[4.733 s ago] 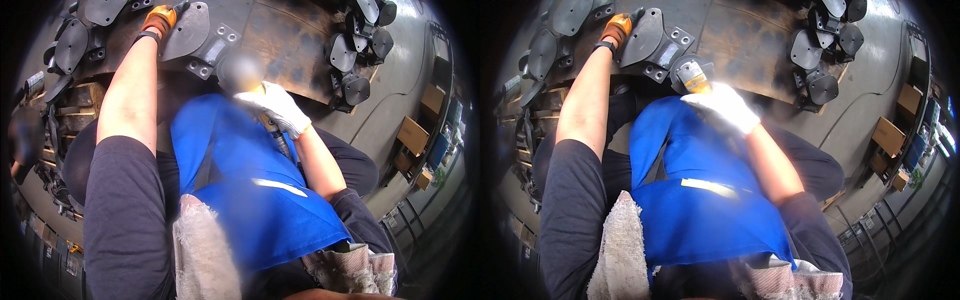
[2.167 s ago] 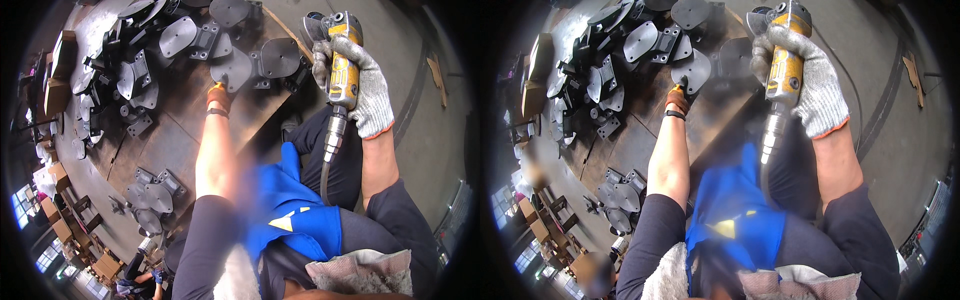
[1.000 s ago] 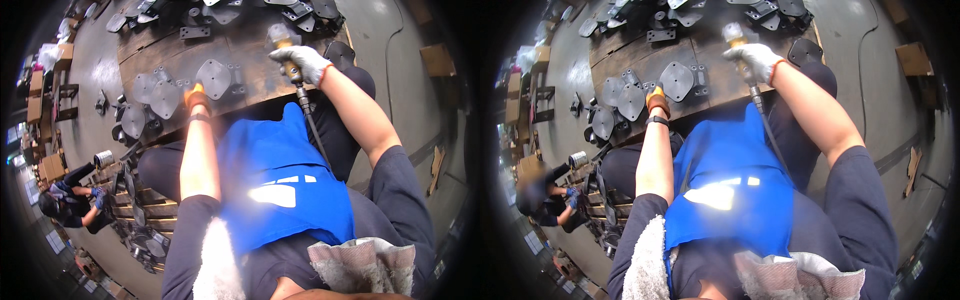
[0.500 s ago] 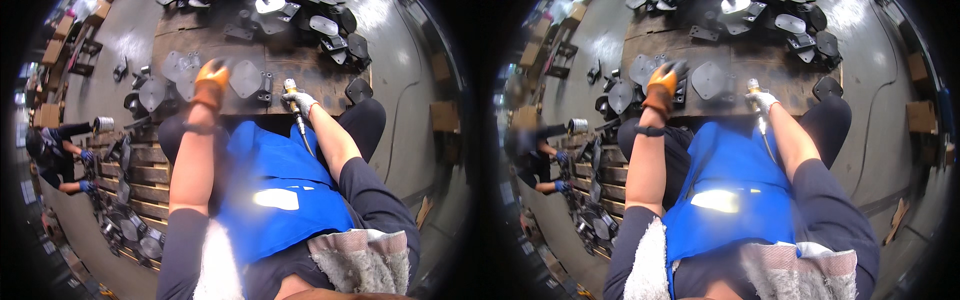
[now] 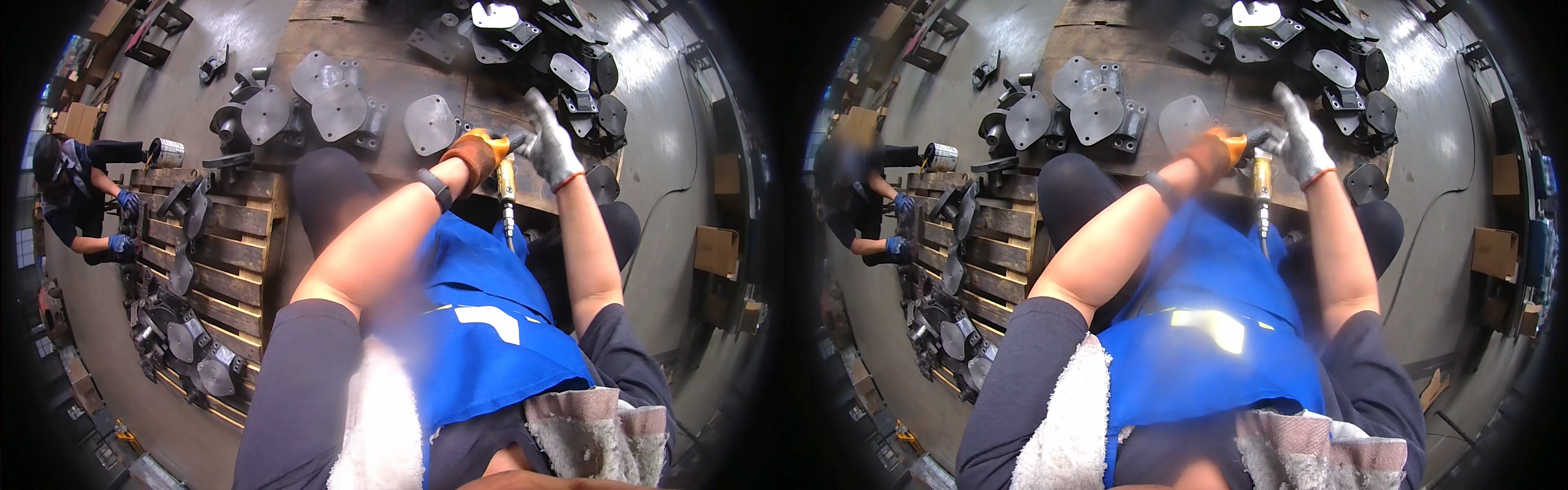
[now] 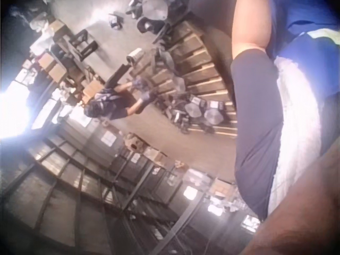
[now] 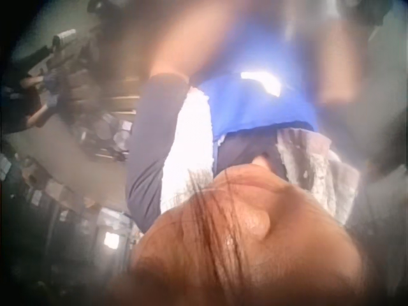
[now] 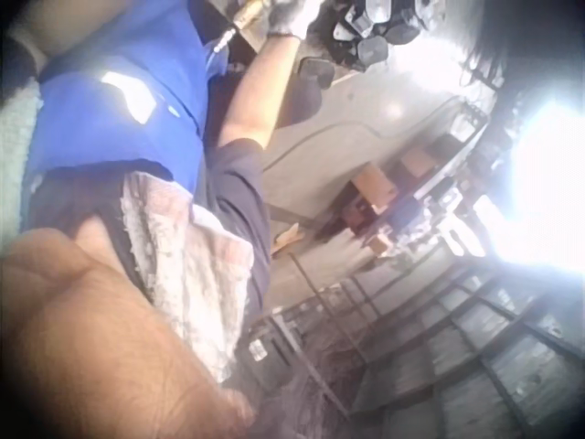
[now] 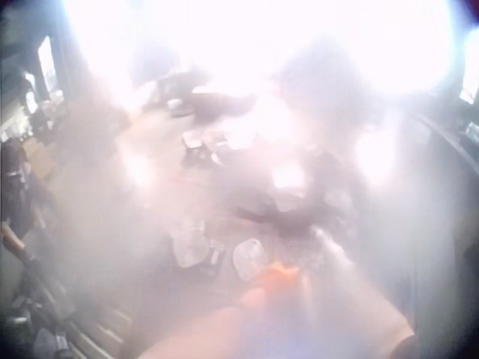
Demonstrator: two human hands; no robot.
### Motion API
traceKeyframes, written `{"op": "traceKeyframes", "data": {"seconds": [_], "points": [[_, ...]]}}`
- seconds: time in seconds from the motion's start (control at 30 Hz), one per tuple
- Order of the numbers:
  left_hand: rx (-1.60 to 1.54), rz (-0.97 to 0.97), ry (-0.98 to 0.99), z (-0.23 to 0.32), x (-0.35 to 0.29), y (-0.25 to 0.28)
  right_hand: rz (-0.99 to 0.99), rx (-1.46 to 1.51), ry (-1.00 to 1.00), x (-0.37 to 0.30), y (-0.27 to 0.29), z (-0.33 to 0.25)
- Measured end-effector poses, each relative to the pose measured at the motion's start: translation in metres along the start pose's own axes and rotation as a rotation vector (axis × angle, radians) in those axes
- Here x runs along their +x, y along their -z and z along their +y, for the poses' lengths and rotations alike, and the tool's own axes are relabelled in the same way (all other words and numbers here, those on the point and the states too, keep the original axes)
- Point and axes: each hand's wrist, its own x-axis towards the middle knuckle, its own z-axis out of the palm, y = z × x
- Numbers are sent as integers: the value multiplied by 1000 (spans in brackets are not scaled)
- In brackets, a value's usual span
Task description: The person sits on the floor and uses a handheld angle grinder to smooth the edges of several metal parts. They pick up each part, grind its edges, and place it back on the table, repeating this process for multiple items.
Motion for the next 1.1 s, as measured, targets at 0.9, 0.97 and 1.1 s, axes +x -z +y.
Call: {"op": "traceKeyframes", "data": {"seconds": [0.9, 0.97, 1.1], "points": [[504, 300, -1158, -5, -17, -64, -105, 518, 158, -6, -39, -16], [515, 35, -860, 10, -24, -51, -6, 365, 149, 0, -26, -8], [512, -197, -355, 33, -54, -22, 395, -659, 191, 16, 31, 62]]}}
